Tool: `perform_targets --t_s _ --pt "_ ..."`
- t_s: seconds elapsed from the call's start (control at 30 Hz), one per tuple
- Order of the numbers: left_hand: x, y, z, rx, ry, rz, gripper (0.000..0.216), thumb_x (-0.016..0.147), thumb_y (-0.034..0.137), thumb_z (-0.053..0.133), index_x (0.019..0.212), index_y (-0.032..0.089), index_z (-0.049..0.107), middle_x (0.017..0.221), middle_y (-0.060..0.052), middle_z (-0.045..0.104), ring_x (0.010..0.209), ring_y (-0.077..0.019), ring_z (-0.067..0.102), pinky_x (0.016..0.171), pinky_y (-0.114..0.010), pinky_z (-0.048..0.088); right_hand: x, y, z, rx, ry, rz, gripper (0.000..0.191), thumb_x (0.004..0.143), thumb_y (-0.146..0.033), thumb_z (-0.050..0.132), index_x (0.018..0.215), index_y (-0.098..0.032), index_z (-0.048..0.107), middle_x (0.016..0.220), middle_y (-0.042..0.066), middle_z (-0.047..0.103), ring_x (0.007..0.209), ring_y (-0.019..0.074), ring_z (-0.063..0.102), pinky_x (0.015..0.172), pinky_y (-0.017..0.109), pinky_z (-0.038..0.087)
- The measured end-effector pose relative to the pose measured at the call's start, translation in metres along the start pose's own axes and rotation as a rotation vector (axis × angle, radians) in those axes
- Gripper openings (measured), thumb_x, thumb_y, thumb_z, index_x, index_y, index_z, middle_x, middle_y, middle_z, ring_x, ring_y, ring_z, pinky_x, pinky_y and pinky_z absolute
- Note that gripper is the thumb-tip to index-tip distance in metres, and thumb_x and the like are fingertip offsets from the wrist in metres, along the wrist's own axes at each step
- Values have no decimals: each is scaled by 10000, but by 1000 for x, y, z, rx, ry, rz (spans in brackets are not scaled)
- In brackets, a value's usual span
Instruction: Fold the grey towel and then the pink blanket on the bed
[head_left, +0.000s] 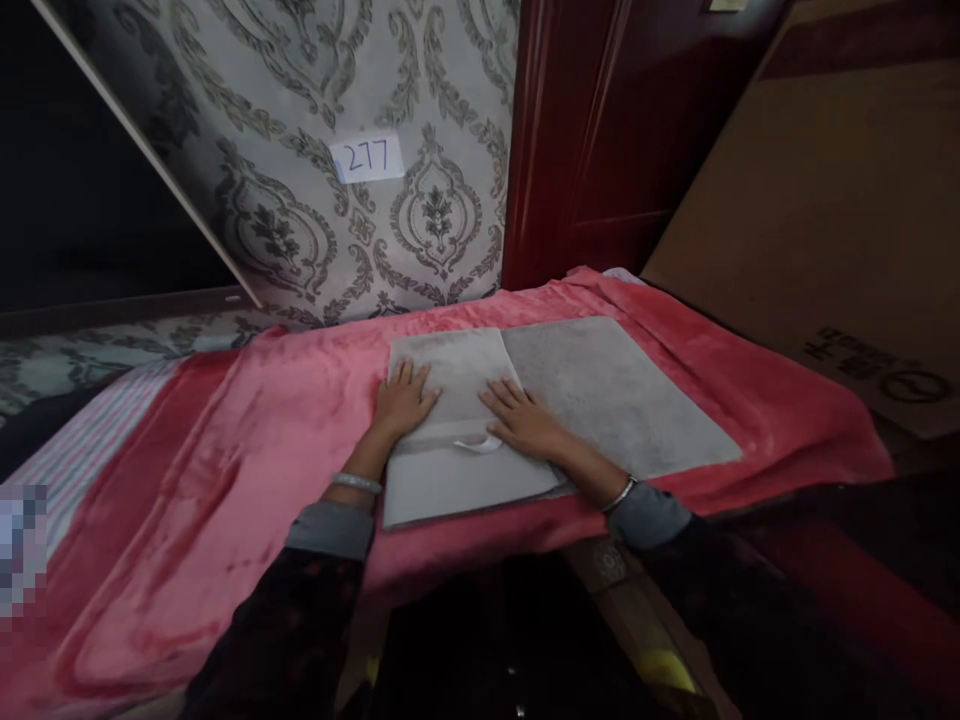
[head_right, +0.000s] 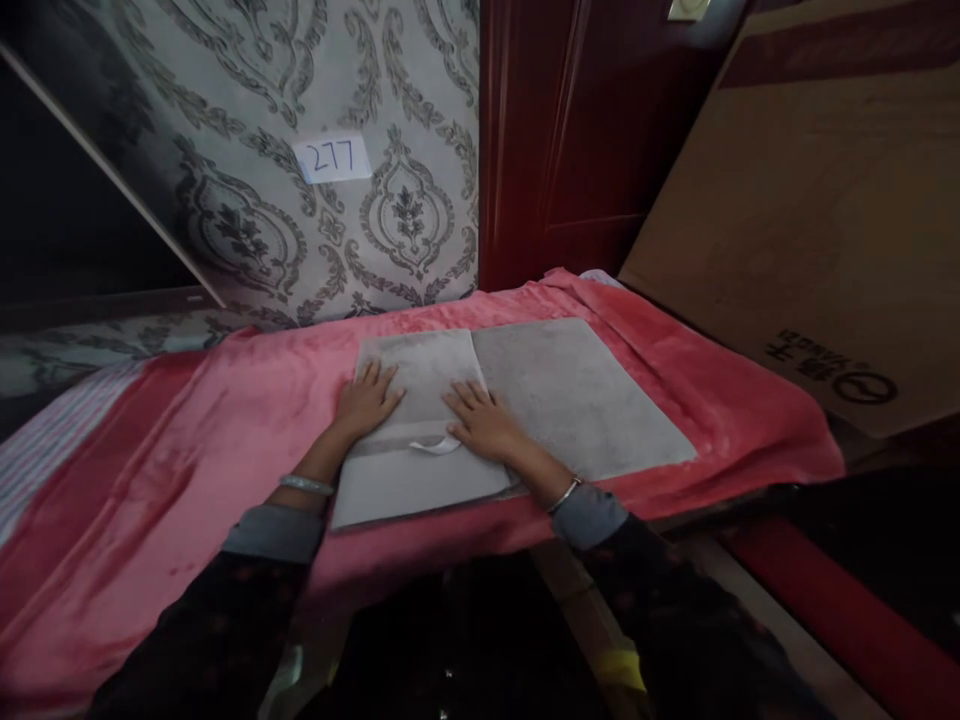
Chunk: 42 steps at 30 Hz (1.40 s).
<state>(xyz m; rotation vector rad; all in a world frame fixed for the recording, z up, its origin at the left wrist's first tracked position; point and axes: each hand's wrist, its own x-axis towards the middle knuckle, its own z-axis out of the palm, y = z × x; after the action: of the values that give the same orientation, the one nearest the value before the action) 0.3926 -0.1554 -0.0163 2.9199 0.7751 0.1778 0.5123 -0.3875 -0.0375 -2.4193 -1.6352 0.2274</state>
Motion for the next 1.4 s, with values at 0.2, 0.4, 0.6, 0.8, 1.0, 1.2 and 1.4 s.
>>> perform_targets --t_s 0.2,0.4,0.6,0.8,1.0,1.2,1.4 --pt "-46 -21 -5 -162 89 -22 583 900 409 571 1414 135 545 1536 -181 460 1445 -332 395 1174 -481 340 -45 5 6 140 154 192 612 975 -312 495 1545 -115 391 1605 169 325 1463 299 322 1181 426 294" --pt "-114 -24 10 -541 235 -261 578 854 394 590 1383 164 570 1151 -100 724 1062 -260 676 941 -389 545 -61 -12 3 307 257 365 526 952 -217 494 1475 -171 506 1371 115 611 1212 255 590 1040 348 452" --pt "-123 -18 19 -723 247 -329 586 840 295 619 1409 182 537 1219 -100 721 1068 -237 687 931 -375 549 -57 -16 -1 346 188 363 464 984 -186 435 1429 -210 562 1338 47 653 1195 208 618 1000 285 474" --pt "-128 -16 20 -699 297 -336 539 867 339 594 1383 187 558 1203 -112 730 1087 -256 695 904 -377 556 -64 -23 -9 252 204 366 437 966 -177 455 1370 -189 622 1336 112 641 1205 268 600 1051 366 445" --pt "-138 -4 18 -451 300 -357 540 897 389 510 1402 202 552 1134 -115 752 997 -299 715 829 -407 555 -74 -45 -10 33 313 164 598 984 -417 519 1545 -241 411 1654 105 222 1516 331 178 1187 539 245" --pt "-125 -14 0 -253 273 -266 462 890 354 484 1277 158 644 1165 -154 723 1056 -307 689 894 -431 552 -79 -48 20 102 163 76 621 1013 -487 450 1573 -236 356 1653 80 198 1533 293 127 1228 529 154" --pt "-36 29 -33 -73 110 194 488 934 295 407 1378 177 574 1471 -123 561 1397 -238 480 1167 -424 376 -78 -44 28 150 197 59 634 1006 -501 456 1578 -254 342 1654 65 169 1535 290 109 1235 534 140"
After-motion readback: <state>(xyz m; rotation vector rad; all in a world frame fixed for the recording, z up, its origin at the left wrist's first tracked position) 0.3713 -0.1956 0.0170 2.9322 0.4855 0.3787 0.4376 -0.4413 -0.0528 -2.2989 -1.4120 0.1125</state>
